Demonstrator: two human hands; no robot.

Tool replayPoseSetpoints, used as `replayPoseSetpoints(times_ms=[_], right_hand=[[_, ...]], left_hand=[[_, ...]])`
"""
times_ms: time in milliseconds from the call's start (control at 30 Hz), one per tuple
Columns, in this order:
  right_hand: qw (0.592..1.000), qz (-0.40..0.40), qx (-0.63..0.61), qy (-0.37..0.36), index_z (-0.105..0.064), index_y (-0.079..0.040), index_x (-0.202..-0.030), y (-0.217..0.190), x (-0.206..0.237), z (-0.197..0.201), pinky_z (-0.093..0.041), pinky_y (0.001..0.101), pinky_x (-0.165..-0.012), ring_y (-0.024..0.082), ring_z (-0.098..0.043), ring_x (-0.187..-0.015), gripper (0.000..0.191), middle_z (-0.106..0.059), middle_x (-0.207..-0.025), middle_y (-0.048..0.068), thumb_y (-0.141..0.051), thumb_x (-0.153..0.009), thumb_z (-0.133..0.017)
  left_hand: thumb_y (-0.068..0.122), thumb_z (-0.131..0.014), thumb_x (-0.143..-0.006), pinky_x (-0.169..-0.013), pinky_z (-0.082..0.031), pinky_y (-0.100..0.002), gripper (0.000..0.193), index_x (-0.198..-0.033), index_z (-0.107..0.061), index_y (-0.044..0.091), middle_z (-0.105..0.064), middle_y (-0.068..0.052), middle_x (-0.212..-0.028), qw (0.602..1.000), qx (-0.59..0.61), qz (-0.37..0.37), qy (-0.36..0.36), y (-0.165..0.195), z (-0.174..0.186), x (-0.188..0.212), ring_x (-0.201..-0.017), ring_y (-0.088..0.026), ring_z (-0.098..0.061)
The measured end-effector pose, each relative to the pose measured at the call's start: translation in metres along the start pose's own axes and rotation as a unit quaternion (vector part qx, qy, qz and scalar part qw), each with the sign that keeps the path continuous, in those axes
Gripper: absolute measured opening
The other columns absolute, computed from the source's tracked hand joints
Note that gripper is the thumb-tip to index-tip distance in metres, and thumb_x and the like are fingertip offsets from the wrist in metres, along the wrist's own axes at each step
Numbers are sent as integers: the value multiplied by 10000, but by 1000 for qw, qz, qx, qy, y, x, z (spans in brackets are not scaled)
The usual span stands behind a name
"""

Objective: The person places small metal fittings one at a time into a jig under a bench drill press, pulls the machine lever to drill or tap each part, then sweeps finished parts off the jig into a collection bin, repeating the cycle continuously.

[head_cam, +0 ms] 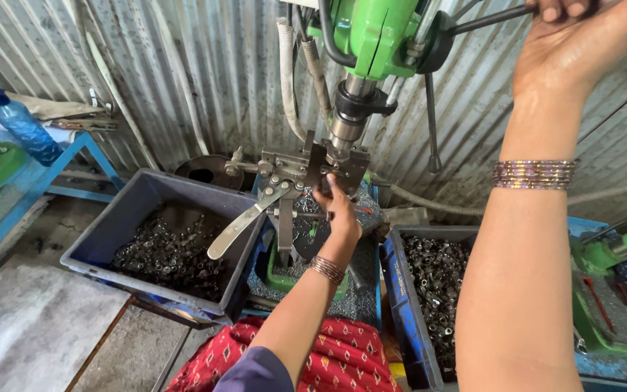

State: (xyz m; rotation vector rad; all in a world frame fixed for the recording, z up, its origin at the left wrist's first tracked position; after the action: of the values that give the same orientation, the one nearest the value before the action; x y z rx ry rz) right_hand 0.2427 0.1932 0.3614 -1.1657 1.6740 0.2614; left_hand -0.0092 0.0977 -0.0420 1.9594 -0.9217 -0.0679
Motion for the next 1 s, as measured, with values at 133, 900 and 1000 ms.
replayPoseSetpoints(times_ms=[133, 900, 1000], right_hand=[[999, -13, -32, 31, -348, -45, -815, 3, -3, 8, -283, 366, -626, 205, -283, -626, 524, -273, -702, 53, -442, -1146, -424], [1000, 12, 16, 8, -404, -48, -836, 0, -11, 42, -269, 354, -625, 216, -302, -644, 416, -312, -715, 65, -284, -1175, -457], [999, -5, -12, 33, -390, -42, -842, -1, -3, 43, -282, 358, -652, 218, -306, -671, 406, -307, -745, 73, -268, -1175, -442]], left_hand=[[737, -384, -973, -889, -463, -491, 807, -1492, -434, 122, -602, -115, -1323, 957, 42, 187, -219, -30, -20, 21, -1092, -263, -528], [538, -546, -964, -1137, -327, -607, 696, -1484, -514, 76, -686, -214, -1222, 538, -535, -622, -193, 245, 37, 6, -1220, -411, -581], [542, -533, -996, -1103, -406, -565, 682, -1506, -524, 89, -699, -245, -947, 548, -551, -583, -238, 238, 40, -8, -1003, -458, -649]])
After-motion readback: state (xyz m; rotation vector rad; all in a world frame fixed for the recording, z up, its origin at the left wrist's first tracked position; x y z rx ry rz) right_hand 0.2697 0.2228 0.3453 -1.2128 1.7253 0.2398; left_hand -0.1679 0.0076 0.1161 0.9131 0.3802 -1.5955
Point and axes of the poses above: each hand's wrist, its own x-axis away from the middle knuckle, its own z-axis out of the back of the hand, y = z × x, the point moved 9 cm from there along -x, towards the middle knuckle
